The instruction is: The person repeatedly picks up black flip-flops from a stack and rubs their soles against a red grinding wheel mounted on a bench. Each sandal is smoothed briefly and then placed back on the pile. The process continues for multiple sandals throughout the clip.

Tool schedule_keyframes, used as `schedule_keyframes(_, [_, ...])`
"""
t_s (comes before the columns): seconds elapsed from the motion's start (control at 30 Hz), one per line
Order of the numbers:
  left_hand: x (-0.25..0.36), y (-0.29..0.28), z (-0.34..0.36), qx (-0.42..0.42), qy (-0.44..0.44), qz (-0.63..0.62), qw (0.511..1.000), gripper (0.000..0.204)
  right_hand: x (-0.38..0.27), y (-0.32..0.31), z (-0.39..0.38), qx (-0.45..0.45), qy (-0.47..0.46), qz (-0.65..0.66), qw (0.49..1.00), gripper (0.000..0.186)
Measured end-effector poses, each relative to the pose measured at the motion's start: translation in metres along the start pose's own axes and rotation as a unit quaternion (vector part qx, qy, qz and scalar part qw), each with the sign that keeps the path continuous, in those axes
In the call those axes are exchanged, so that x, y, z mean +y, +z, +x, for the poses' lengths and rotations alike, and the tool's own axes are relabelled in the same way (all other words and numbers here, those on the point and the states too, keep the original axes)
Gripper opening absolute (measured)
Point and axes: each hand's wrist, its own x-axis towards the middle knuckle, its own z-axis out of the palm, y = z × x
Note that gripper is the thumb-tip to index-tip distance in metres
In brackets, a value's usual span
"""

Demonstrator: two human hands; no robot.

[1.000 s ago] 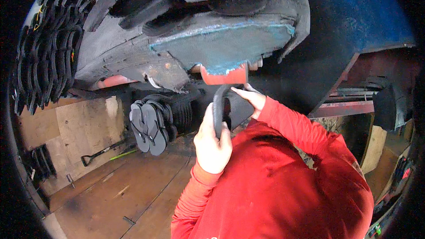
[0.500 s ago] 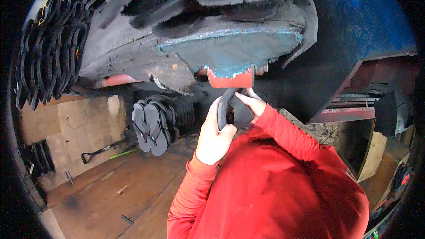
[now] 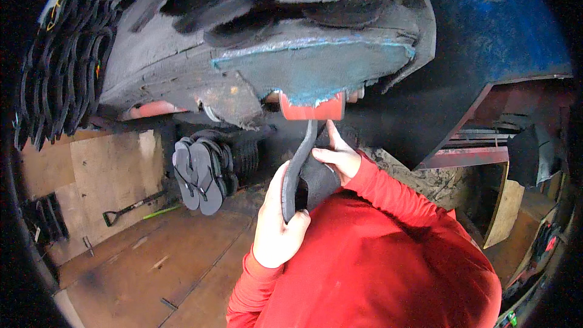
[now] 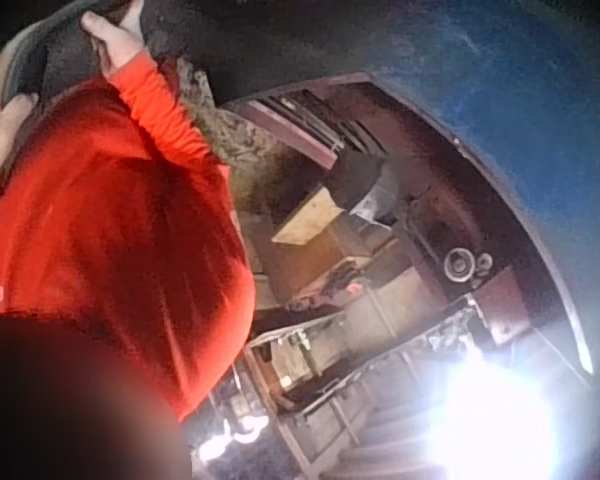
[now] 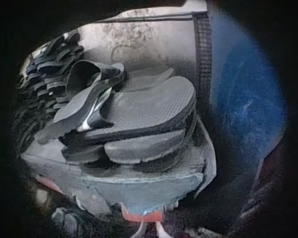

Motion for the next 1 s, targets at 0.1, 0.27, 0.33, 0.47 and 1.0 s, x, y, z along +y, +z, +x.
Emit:
schedule_keyframes(0.1, [-0.009, 0.004, 0.033, -0.004, -0.027, -0.053, 0.998, 0.073, -0.017, -0.003, 0.009, -0.016, 0.007, 0.061, 0.998, 0.072])
schedule_keyframes(0.27, [-0.013, 0.000, 0.024, -0.001, -0.041, -0.051, 0.998, 0.072, -0.016, 0.001, 0.006, -0.007, -0.016, 0.014, 1.000, 0.061])
schedule_keyframes(0.33, [-0.017, -0.003, 0.006, 0.006, -0.004, -0.032, 0.999, 0.073, -0.010, 0.001, 0.004, -0.028, -0.014, 0.041, 0.999, 0.065])
schedule_keyframes(0.47, [-0.023, -0.007, -0.022, 0.008, 0.019, -0.023, 1.000, 0.077, 0.002, -0.005, 0.001, -0.035, -0.041, 0.006, 0.999, 0.118])
schedule_keyframes(1.0, [-0.052, 0.006, -0.039, 0.013, 0.036, -0.002, 0.999, 0.079, -0.018, -0.010, -0.002, -0.096, -0.002, -0.096, 0.991, 0.082])
